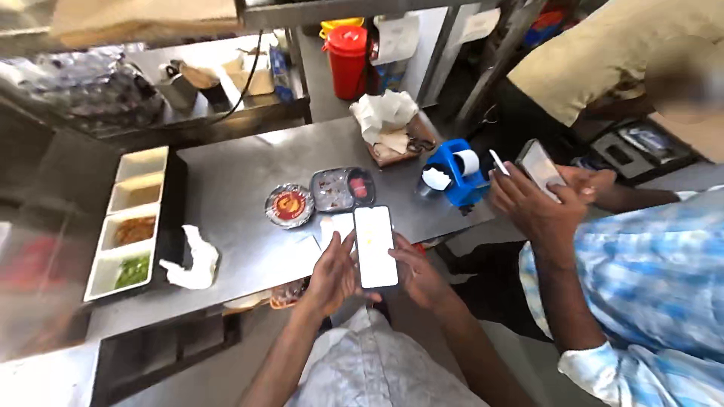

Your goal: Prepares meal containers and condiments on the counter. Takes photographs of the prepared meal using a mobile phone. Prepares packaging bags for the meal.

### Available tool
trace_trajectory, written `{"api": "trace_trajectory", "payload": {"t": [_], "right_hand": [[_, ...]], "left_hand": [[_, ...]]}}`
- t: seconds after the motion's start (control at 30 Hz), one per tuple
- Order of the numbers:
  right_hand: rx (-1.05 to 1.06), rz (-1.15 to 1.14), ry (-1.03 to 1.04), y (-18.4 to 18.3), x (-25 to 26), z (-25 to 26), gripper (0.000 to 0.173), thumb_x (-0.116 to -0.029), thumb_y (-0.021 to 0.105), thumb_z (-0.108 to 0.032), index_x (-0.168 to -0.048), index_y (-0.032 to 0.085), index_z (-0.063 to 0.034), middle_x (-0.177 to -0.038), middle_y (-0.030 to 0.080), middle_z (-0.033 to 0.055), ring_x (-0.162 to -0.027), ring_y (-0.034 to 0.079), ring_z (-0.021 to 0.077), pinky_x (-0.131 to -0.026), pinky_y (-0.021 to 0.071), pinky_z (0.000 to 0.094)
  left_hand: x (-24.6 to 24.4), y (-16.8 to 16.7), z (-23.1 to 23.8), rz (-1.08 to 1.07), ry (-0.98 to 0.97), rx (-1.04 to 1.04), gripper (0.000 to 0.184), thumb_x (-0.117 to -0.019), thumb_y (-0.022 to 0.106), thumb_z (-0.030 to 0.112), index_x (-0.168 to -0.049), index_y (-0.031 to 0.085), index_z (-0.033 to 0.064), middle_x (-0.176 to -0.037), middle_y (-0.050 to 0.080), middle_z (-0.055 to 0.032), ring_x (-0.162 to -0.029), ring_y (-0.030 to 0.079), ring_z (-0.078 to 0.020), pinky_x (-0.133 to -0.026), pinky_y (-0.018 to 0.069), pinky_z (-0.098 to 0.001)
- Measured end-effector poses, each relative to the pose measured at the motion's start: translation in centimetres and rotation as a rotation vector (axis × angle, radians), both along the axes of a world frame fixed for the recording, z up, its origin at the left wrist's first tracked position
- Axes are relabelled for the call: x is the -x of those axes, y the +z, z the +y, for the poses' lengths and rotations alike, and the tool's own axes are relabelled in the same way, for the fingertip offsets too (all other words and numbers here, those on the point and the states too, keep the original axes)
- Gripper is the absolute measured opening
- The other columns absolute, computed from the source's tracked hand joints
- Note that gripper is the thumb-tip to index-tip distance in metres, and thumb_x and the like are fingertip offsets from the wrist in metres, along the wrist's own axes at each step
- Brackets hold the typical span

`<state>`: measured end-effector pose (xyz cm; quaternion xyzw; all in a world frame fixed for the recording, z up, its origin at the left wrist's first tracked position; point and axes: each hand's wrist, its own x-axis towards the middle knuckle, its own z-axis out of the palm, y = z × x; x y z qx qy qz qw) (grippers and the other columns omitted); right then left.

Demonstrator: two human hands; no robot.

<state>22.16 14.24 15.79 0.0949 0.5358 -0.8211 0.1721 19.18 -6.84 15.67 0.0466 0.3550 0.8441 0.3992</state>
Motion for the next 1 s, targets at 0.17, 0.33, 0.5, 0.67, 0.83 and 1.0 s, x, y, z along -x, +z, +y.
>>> {"api": "trace_trajectory", "payload": {"t": [0.17,0.33,0.5,0.67,0.83,1.0], "right_hand": [[-0.043,0.076,0.091,-0.3,0.0,0.4,0.083,-0.0834,0.059,0.004,-0.158,0.033,-0.0207,-0.135,0.062,0.0135,-0.112,0.067,0.0240,-0.092,0.0579,0.0413],[-0.127,-0.006,-0.123,-0.7,0.7,-0.8,0.040,-0.1105,0.043,-0.031,-0.144,0.056,-0.0122,-0.126,0.069,0.0117,-0.113,0.067,0.0226,-0.097,0.0562,0.0431],[-0.013,0.004,0.015,-0.6,0.9,-0.2,0.046,-0.1038,0.047,-0.017,-0.150,0.050,-0.0133,-0.131,0.065,0.0137,-0.112,0.067,0.0224,-0.093,0.0575,0.0394],[-0.055,0.058,0.181,-0.7,1.0,0.4,0.085,-0.0810,0.065,0.004,-0.158,0.035,-0.0179,-0.133,0.063,0.0142,-0.112,0.067,0.0240,-0.093,0.0584,0.0407],[-0.054,0.069,0.204,-0.7,1.3,0.4,0.086,-0.0821,0.067,0.003,-0.159,0.034,-0.0180,-0.133,0.064,0.0143,-0.112,0.067,0.0247,-0.094,0.0584,0.0419],[-0.064,-0.077,0.014,-1.5,1.2,-1.2,0.055,-0.1070,0.045,-0.037,-0.155,0.042,-0.0096,-0.143,0.060,0.0121,-0.127,0.061,0.0214,-0.107,0.0515,0.0420]], "left_hand": [[-0.1,-0.1,-0.1,0.010,-0.007,-0.023,0.073,-0.1004,0.016,0.073,-0.164,0.012,0.0365,-0.152,0.049,-0.0187,-0.117,0.065,-0.0413,-0.080,0.0600,-0.0586],[-0.2,-0.2,-0.1,-0.002,0.009,-0.025,0.072,-0.1010,0.018,0.072,-0.164,0.015,0.0362,-0.149,0.050,-0.0216,-0.117,0.064,-0.0433,-0.082,0.0587,-0.0601],[-0.2,-0.6,-0.6,-0.017,0.025,-0.040,0.072,-0.1007,0.016,0.072,-0.164,0.014,0.0366,-0.151,0.049,-0.0215,-0.118,0.063,-0.0436,-0.082,0.0589,-0.0599],[-0.1,-0.8,-1.0,-0.014,0.026,-0.067,0.074,-0.0996,0.016,0.074,-0.164,0.012,0.0369,-0.151,0.049,-0.0213,-0.119,0.063,-0.0434,-0.081,0.0591,-0.0588],[0.1,-0.8,-1.1,-0.028,0.021,-0.070,0.073,-0.0997,0.015,0.074,-0.164,0.010,0.0383,-0.151,0.049,-0.0211,-0.119,0.063,-0.0438,-0.083,0.0586,-0.0601],[-0.6,0.0,-3.8,0.311,-0.033,0.410,0.069,-0.1077,0.037,0.053,-0.165,0.017,0.0194,-0.150,0.054,-0.0110,-0.120,0.066,-0.0274,-0.090,0.0604,-0.0492]]}}
